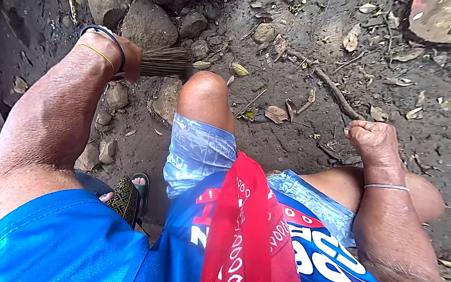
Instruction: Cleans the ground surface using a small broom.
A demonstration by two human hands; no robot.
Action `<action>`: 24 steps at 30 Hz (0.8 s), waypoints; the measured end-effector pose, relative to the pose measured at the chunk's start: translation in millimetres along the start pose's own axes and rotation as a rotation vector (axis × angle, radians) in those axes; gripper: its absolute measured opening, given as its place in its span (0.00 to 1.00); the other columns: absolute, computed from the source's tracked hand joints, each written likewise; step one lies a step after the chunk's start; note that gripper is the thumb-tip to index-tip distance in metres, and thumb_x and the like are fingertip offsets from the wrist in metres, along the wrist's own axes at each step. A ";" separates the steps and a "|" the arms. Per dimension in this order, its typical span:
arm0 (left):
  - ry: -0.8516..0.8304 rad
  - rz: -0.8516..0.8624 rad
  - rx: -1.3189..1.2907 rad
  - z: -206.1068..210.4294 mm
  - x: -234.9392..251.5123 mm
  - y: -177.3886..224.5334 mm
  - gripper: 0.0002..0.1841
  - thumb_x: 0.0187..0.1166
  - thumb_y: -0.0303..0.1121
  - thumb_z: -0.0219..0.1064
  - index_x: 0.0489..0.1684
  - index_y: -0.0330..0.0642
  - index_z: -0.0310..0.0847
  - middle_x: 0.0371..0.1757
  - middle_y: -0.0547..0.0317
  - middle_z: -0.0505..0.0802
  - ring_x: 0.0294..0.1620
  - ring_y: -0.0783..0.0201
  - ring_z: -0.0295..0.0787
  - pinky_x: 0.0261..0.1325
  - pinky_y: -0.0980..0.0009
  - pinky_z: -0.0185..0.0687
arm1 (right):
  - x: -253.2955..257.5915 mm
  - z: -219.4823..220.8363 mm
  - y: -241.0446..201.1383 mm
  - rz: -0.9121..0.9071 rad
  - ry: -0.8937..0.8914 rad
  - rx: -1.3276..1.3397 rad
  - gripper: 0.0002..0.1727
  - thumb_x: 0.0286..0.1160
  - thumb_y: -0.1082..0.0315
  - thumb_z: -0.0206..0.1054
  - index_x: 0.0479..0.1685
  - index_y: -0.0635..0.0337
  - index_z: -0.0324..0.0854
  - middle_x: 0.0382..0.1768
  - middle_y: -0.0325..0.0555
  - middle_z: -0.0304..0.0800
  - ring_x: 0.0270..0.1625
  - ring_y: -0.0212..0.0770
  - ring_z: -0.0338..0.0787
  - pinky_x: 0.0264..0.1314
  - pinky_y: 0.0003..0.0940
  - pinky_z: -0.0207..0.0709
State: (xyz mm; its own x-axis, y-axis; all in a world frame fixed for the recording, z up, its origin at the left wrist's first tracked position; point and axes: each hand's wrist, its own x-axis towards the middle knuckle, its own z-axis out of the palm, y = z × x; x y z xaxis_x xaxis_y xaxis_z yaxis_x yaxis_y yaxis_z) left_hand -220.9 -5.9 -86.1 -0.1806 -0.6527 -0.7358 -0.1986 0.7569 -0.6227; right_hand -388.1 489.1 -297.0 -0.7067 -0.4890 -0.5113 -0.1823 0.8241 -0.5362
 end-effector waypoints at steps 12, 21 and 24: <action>0.144 -0.098 -0.106 -20.9 11.5 -3.7 0.17 0.66 0.30 0.77 0.45 0.27 0.79 0.42 0.25 0.87 0.50 0.25 0.85 0.44 0.24 0.72 | -1.0 2.1 9.3 -0.023 0.030 0.032 0.22 0.75 0.62 0.52 0.41 0.74 0.86 0.37 0.76 0.87 0.45 0.77 0.86 0.46 0.79 0.67; 0.048 -0.019 -0.088 -13.4 2.5 46.9 0.15 0.71 0.32 0.75 0.42 0.26 0.80 0.43 0.28 0.88 0.51 0.29 0.86 0.46 0.28 0.75 | -1.2 0.3 6.5 -0.070 0.036 0.037 0.22 0.75 0.64 0.51 0.43 0.75 0.86 0.38 0.78 0.87 0.46 0.77 0.86 0.47 0.79 0.68; 0.087 0.028 -0.213 1.3 12.7 7.2 0.19 0.67 0.34 0.78 0.46 0.29 0.79 0.39 0.28 0.87 0.46 0.29 0.86 0.43 0.27 0.73 | -1.3 1.8 10.9 -0.072 0.044 0.058 0.22 0.74 0.64 0.51 0.41 0.75 0.85 0.36 0.76 0.86 0.43 0.75 0.86 0.45 0.77 0.68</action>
State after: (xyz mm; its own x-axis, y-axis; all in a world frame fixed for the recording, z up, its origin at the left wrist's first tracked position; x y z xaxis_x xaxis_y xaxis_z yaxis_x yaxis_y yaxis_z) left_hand -223.4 -8.7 -100.3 -0.2698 -0.6392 -0.7202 -0.3894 0.7564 -0.5255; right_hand -387.9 498.1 -303.4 -0.7231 -0.5321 -0.4405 -0.1949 0.7690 -0.6088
